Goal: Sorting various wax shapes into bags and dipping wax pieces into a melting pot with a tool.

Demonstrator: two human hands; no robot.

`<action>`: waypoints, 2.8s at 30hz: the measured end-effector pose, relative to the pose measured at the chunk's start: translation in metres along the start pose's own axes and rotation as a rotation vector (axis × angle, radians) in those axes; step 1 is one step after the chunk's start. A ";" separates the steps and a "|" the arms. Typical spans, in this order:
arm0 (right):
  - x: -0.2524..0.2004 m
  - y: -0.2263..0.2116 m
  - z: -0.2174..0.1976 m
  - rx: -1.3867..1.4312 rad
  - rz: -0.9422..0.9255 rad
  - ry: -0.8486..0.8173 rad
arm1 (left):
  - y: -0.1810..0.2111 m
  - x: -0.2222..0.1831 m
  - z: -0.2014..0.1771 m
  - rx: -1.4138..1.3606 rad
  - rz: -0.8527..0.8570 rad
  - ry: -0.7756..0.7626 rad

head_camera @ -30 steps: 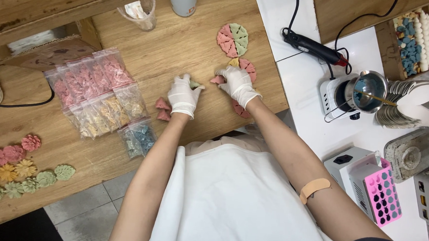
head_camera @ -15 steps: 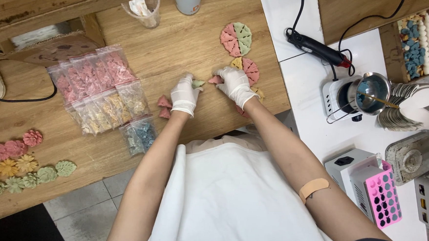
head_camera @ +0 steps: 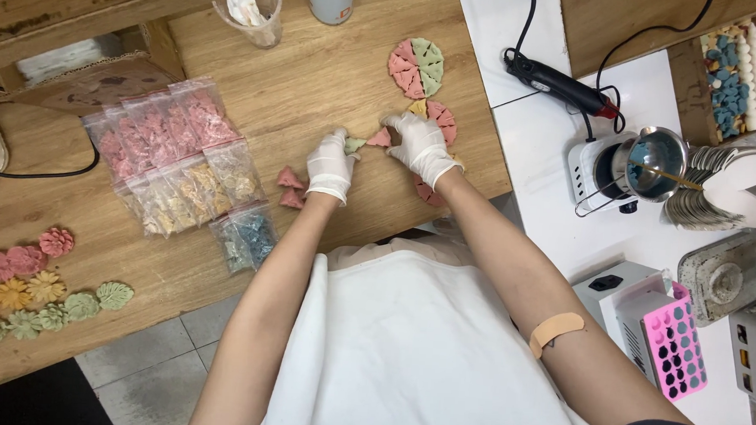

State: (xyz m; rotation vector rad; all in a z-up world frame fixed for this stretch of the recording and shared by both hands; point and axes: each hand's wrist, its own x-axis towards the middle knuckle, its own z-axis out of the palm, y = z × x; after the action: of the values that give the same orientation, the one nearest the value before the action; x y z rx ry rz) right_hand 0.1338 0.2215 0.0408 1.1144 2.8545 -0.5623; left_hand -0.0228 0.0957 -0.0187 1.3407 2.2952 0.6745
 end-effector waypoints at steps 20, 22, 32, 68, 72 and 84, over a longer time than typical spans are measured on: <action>-0.002 0.020 -0.004 -0.046 -0.037 -0.009 | 0.005 -0.002 0.001 -0.019 -0.007 -0.044; -0.003 0.020 -0.005 -0.044 -0.037 -0.004 | 0.005 -0.003 0.003 -0.023 -0.010 -0.044; -0.003 0.016 -0.010 -0.054 -0.004 -0.040 | 0.008 -0.004 0.001 -0.037 0.005 -0.049; -0.055 -0.090 0.031 0.377 -0.275 -0.065 | -0.026 -0.137 -0.049 -0.357 -0.249 0.318; -0.083 -0.079 -0.023 0.874 -0.267 -0.006 | -0.002 -0.103 -0.024 -1.039 -0.463 -0.149; -0.115 -0.029 0.022 1.114 0.463 0.415 | 0.132 -0.090 -0.042 -0.803 -0.261 -0.118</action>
State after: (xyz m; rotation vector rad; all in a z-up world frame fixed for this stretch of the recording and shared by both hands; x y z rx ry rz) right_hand 0.1977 0.1197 0.0470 2.0987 2.2580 -2.1874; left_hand 0.0869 0.0639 0.1012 0.6670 1.7409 1.2053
